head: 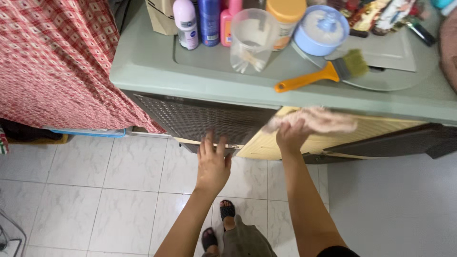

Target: The person wipes the blades and body of a wall-mounted green fan with a cloth, then rinses the cloth in a bucket of water and wrings it out. The person returns to wipe the fan again and finishes by wiping the front of a nearby wicker cabinet.

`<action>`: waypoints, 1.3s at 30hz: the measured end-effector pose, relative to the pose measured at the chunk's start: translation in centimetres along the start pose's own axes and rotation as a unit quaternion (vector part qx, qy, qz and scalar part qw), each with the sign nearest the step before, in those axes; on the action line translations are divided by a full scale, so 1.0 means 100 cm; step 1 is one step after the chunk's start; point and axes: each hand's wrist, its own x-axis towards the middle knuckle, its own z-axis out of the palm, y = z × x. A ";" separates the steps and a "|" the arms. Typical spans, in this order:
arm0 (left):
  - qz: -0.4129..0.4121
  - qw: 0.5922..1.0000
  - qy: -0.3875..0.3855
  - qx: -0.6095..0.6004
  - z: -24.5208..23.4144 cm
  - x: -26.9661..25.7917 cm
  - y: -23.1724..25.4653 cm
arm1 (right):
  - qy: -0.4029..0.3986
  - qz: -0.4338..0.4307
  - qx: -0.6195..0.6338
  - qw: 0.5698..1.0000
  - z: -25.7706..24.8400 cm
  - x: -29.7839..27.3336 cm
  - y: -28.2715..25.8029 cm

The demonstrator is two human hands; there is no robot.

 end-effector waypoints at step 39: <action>-0.174 0.975 0.066 -0.124 -0.008 -0.054 -0.221 | 0.035 -0.255 -0.087 0.962 0.021 0.069 -0.264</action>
